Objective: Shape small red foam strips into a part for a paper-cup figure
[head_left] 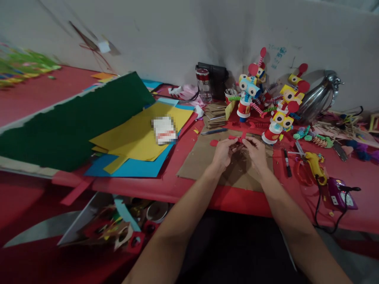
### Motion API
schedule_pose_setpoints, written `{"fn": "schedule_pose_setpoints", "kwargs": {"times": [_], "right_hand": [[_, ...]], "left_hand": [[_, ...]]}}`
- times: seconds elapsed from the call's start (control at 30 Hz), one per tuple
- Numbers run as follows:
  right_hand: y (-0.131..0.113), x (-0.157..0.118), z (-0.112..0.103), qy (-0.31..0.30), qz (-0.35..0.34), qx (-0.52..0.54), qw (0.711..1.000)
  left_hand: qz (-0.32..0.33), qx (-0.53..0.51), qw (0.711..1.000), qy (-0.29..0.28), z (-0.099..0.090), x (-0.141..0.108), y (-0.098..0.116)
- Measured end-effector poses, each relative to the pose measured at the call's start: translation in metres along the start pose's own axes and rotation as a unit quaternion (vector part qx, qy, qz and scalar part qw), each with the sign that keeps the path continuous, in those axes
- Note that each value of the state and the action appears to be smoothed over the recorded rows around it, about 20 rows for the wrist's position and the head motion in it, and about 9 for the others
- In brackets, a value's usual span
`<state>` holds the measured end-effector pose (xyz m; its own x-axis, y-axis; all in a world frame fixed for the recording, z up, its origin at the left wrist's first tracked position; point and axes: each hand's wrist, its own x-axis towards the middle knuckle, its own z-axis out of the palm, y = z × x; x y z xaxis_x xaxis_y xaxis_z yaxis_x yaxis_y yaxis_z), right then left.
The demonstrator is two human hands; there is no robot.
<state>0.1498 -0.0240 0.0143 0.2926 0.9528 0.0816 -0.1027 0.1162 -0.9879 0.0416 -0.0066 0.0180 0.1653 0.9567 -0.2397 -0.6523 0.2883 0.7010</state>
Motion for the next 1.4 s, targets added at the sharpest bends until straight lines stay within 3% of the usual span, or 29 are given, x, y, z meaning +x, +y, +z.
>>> {"fn": "schedule_pose_setpoints", "kwargs": {"times": [0.53,0.93,1.07,1.4], "right_hand": [[-0.0002,-0.0016,0.0006,0.040,-0.003,0.009,0.999],[-0.0059,-0.0041,0.0021,0.015,0.011,0.030,0.999],[-0.0075,-0.0020,0.0008,0.003,0.016,0.054,0.998],[-0.0057,-0.0006,-0.0002,0.006,0.061,0.092,0.994]], "left_hand": [[0.032,0.026,0.999,-0.010,0.0039,-0.0041,-0.0042],[0.034,0.017,0.999,-0.008,0.0024,-0.0024,-0.0053],[0.010,-0.012,0.999,-0.028,0.0005,-0.0001,-0.0041],[-0.055,-0.015,0.998,-0.002,-0.0021,0.0040,-0.0059]]}}
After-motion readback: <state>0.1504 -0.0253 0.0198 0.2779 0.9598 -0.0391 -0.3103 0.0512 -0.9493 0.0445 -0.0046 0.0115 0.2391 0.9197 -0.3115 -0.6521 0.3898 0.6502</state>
